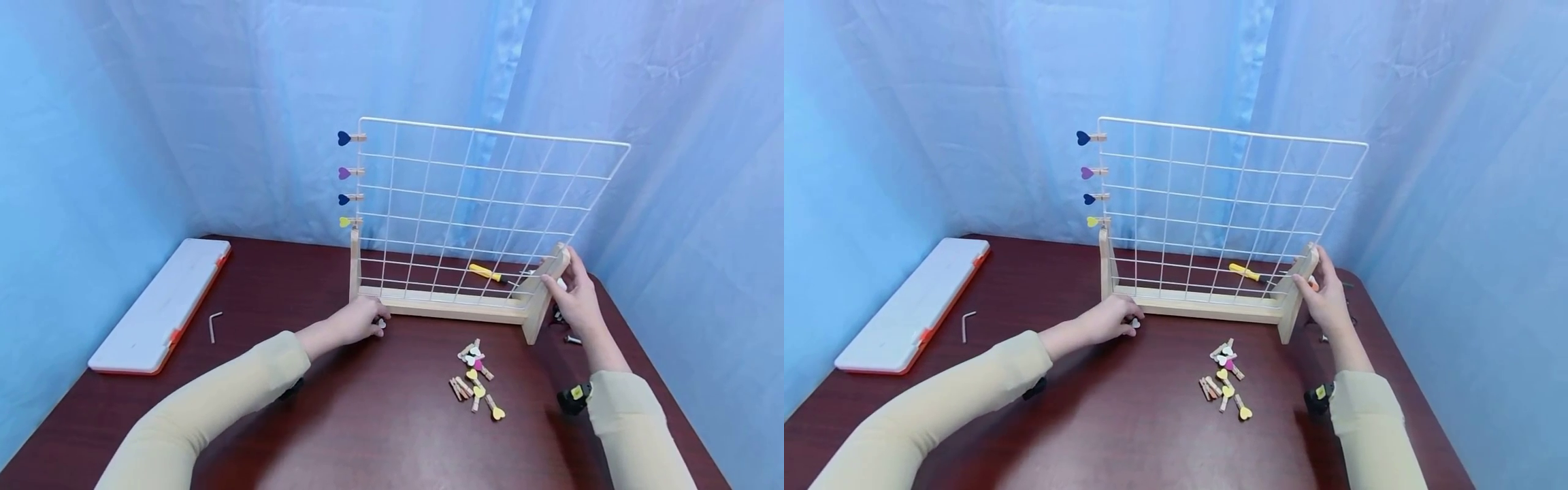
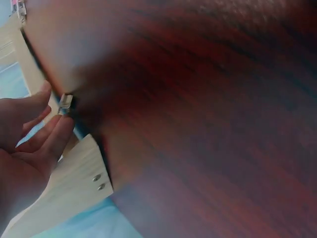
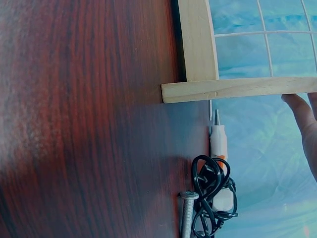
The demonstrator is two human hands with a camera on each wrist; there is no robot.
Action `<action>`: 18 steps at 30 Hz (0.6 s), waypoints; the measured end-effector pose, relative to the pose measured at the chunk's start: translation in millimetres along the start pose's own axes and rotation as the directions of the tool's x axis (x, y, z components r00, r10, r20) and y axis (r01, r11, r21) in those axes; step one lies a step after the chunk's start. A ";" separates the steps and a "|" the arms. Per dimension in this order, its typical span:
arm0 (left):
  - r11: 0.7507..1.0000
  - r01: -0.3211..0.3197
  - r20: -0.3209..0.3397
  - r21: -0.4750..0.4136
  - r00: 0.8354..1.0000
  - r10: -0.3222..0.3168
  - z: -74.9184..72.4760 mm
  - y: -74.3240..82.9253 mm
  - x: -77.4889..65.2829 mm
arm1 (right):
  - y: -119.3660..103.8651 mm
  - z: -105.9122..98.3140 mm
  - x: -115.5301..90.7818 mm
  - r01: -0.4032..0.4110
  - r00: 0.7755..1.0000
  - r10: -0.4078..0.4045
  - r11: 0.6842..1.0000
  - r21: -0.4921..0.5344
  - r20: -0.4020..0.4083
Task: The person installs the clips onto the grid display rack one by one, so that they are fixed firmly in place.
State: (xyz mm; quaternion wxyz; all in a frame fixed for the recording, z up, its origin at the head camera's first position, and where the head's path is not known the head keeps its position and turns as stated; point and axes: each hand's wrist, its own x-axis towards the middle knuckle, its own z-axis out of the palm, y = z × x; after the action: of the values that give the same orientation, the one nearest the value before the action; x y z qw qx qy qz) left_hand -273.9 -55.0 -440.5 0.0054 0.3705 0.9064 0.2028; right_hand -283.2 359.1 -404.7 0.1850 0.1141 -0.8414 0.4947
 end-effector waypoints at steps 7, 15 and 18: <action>0.999 0.015 -0.005 0.047 1.000 -0.015 9.5 -0.6 0.7 | -8.3 0.6 -1.5 -0.018 1.000 0.018 1.000 0.001 0.016; 0.994 -0.028 -0.094 -0.102 0.995 0.018 -2.4 3.6 -1.6 | -28.4 3.0 -7.5 -0.026 1.000 0.026 1.000 -0.017 0.015; 0.986 -0.029 -0.143 -0.162 0.990 0.005 -24.0 10.8 0.1 | -30.3 3.3 -8.0 -0.020 1.000 0.020 1.000 -0.003 0.014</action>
State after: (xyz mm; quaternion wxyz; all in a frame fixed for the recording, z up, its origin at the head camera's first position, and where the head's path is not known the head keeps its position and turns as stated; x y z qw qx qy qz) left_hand -270.6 -56.7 -414.4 -0.0303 0.3612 0.8816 0.3024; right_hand -265.3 341.6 -385.6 0.1741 0.1091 -0.8444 0.4947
